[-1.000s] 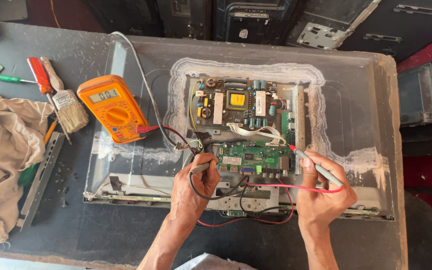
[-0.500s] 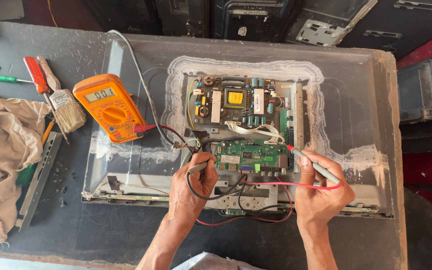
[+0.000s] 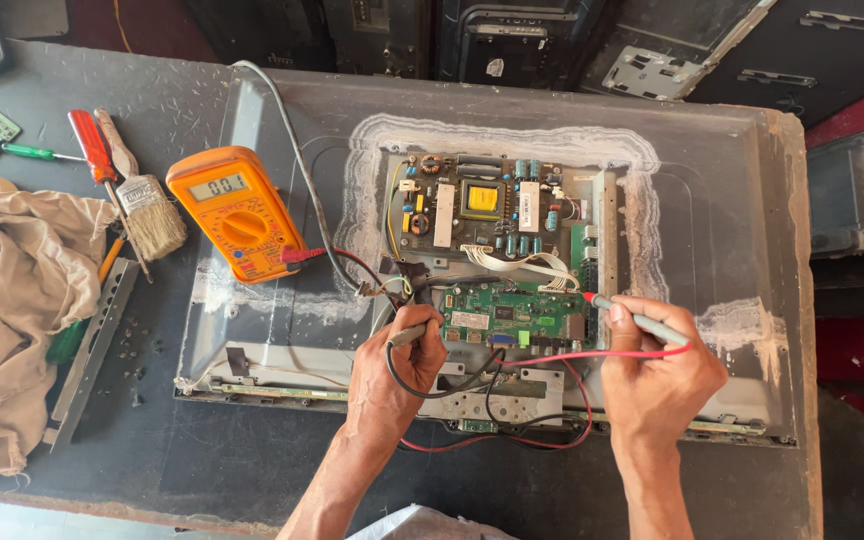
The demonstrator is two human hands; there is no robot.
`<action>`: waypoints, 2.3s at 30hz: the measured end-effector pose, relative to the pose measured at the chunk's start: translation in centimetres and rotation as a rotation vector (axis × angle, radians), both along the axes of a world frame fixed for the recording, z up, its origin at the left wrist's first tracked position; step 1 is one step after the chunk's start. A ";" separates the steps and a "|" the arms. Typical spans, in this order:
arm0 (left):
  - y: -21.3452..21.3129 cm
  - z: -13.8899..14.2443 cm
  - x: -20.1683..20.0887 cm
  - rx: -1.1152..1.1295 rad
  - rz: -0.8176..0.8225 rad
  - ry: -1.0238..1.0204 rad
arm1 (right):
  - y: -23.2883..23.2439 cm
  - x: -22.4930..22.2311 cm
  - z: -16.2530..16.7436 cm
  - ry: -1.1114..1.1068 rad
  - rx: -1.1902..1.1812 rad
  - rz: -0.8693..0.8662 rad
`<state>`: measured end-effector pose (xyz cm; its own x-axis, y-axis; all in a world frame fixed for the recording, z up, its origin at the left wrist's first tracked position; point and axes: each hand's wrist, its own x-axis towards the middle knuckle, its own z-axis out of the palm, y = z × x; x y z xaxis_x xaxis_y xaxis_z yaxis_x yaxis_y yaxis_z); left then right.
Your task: The person probes a television power supply board with multimeter test leads, moving the probes across different components and connector points on the board while reading the multimeter display. They occasionally reposition the ribbon cable and touch the board with a finger between measurements.
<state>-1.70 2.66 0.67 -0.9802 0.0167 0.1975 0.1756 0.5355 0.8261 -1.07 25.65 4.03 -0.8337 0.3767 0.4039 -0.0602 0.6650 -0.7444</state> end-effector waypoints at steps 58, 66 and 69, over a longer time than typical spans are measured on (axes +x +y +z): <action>0.0 0.0 0.0 0.002 -0.003 0.013 | 0.3 0.1 -0.1 -0.004 -0.007 0.006; 0.0 0.0 0.0 0.014 0.003 0.017 | 0.4 0.0 -0.3 -0.010 0.016 0.004; 0.0 0.0 0.0 0.008 -0.004 0.025 | 0.4 0.0 -0.4 -0.013 0.003 0.012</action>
<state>-1.66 2.68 0.70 -0.9749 0.0194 0.2216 0.1982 0.5283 0.8256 -1.08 26.03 3.62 -0.8433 0.3651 0.3944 -0.0588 0.6668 -0.7429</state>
